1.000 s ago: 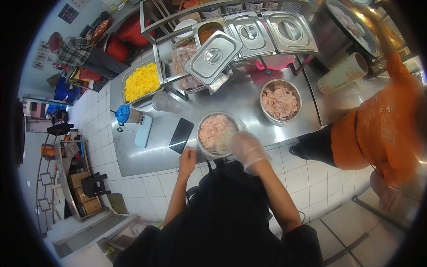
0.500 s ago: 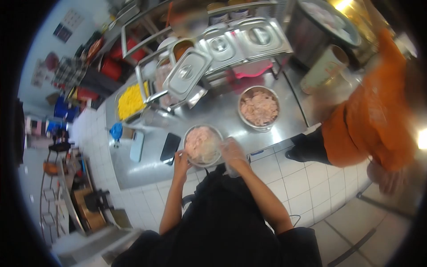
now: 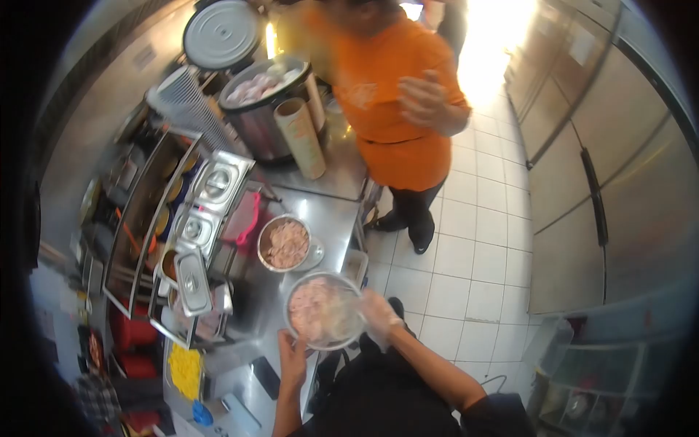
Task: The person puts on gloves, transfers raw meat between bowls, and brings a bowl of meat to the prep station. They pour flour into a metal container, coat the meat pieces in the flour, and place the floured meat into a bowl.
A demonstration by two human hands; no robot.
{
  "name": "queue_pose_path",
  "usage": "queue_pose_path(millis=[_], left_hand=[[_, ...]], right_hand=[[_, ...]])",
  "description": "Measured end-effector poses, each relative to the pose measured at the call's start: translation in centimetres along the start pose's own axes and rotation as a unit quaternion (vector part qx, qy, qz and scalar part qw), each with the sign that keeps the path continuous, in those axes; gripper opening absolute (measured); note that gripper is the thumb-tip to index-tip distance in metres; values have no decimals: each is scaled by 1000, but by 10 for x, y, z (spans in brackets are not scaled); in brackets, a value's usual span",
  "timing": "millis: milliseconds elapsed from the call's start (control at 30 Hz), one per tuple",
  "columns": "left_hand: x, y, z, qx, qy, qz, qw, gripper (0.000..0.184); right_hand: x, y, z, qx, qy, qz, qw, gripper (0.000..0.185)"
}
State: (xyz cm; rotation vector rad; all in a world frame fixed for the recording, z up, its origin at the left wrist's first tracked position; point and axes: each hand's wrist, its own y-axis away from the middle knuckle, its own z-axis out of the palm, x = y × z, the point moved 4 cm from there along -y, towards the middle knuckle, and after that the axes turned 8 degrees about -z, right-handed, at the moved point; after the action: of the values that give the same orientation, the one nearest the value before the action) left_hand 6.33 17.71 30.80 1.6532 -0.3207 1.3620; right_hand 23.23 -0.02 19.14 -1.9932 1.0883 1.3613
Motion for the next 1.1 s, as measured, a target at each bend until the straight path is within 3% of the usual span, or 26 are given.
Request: queue_pose_path(millis=[133,233,300,400,433,467,567,667,700,767,800,867,900,967,1033,1100], left_hand=[[15,-21,99,-182,-157,98,966,22],[29,-15,197,-260,-279,165,910,22],[27,-5,265,-338,-259,134,895,24],[4,1,366,-444,-269,156,841,27],[4,9,400,-474,-266,159,824,27],[0,14,434,-519,-298,99,795,29],[-21,26,539,-620,-359,93,692,34],[-43,14,643,-709,-337,78,615,40],[-51,3,682,-698,-311,17,645,44],[-71,-16,759,-663,-255,-112,695,54],[-85,-24,794,-653,-281,-119,693,59],[-109,-32,879,-648,-311,-139,681,65],[-122,-38,922,-653,-318,-153,670,64],[-158,-50,1014,-660,-238,-265,661,64],[-190,-65,1105,-643,-174,-353,657,64],[-226,-82,1204,-603,-125,-373,695,66]], right_hand=[[12,55,-102,256,83,-207,941,45],[-8,104,-178,363,207,-252,873,38],[-17,119,-237,412,13,-137,901,37],[17,167,-308,499,63,-113,857,35],[33,183,-325,528,24,-86,844,34],[48,199,-342,552,-16,-61,831,34],[64,230,-419,605,-137,-82,780,48],[86,279,-489,605,9,-71,793,73],[91,290,-509,603,57,-66,793,82],[79,304,-546,608,153,-29,779,78],[50,302,-562,617,204,-1,760,67],[48,301,-592,669,144,8,729,61],[65,302,-595,707,31,-12,707,67],[69,294,-609,738,20,8,675,63],[58,284,-627,730,167,95,656,50],[87,286,-626,739,189,178,622,49]])
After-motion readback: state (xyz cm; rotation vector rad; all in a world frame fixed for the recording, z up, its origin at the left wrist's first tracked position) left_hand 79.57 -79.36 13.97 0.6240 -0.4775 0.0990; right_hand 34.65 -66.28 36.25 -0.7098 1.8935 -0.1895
